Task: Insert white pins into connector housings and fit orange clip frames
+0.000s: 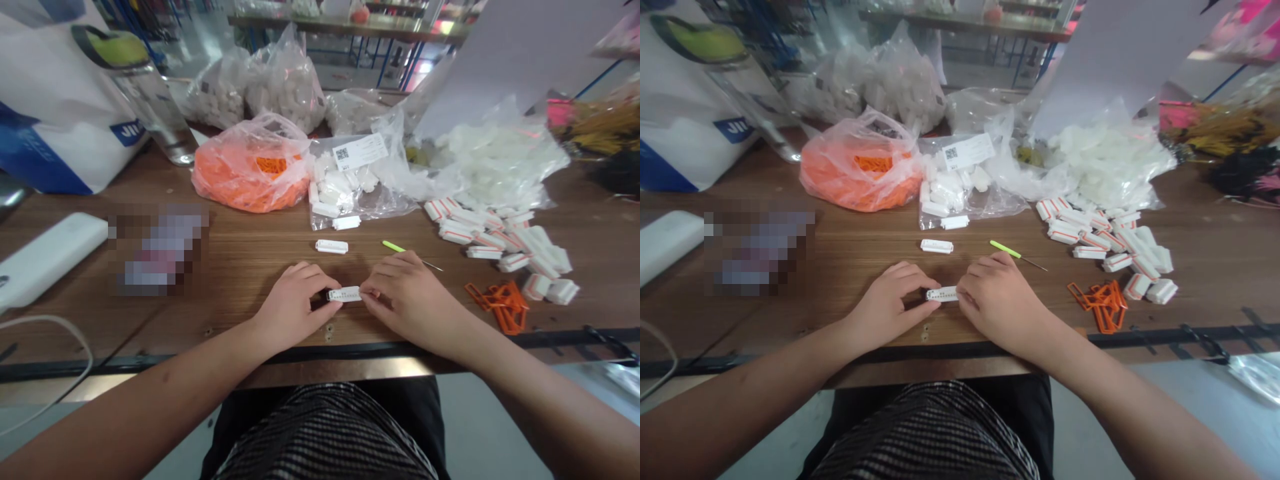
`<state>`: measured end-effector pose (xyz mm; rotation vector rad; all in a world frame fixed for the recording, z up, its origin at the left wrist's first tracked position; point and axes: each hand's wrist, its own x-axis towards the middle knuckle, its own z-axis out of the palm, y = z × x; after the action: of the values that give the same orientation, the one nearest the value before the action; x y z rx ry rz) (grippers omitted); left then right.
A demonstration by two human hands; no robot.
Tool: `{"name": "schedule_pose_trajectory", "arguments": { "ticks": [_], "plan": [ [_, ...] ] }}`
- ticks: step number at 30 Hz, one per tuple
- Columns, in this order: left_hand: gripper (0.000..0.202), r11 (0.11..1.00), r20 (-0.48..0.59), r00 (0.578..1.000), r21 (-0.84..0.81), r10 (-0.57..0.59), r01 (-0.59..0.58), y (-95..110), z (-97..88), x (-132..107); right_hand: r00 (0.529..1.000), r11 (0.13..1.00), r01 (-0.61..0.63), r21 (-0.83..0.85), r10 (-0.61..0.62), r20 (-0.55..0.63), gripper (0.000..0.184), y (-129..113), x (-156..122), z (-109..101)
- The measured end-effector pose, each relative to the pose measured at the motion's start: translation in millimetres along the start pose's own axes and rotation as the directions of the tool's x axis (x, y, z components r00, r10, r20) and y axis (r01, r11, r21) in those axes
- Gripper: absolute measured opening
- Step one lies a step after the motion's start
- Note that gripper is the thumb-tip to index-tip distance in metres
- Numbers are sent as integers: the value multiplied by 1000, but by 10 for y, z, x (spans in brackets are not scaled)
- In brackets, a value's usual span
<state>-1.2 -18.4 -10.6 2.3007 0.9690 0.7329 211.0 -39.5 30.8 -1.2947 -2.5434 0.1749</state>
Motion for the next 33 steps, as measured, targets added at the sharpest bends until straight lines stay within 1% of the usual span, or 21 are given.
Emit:
{"name": "schedule_pose_trajectory", "arguments": {
  "ticks": [5, 8, 11, 15, 18, 21, 25, 29, 33],
  "plan": [
    [10, 1000, 4, 1000, -3, 2, -2, 6, -6, -8, 995, 992, -67, 111, 75, -63, 17, 50, -18, 53],
    [10, 1000, -1, 1000, -4, 7, -7, 3, -7, -9, 996, 990, -63, 124, 70, -55, 17, 66, -14, 66],
    [10, 1000, 3, 1000, 1, 0, 0, 2, -4, -5, 1000, 998, -18, 65, 19, -14, 19, 55, 8, 33],
    [11, 1000, -10, 1000, -3, -4, 4, 2, 5, 1, 996, 993, 72, -90, -67, 57, 26, 0, 23, -27],
    [11, 1000, -15, 1000, -5, -5, 5, 5, 7, 4, 992, 971, 122, -207, -117, 38, 29, -44, -7, -26],
    [10, 1000, -10, 1000, -3, -11, 11, 14, 3, 5, 990, 958, 136, -254, -144, -12, 27, -70, -54, 11],
    [10, 1000, -9, 1000, 1, -10, 10, 20, 0, 7, 993, 968, 98, -230, -112, -47, 27, -89, -93, 58],
    [9, 1000, -12, 1000, -5, -6, 6, 15, -1, 3, 992, 974, 96, -204, -110, -60, 24, -95, -133, 73],
    [9, 1000, -8, 1000, -3, 4, -4, 15, -6, -1, 989, 993, 45, -111, -61, -138, 21, -67, -186, 74]
  ]
}}
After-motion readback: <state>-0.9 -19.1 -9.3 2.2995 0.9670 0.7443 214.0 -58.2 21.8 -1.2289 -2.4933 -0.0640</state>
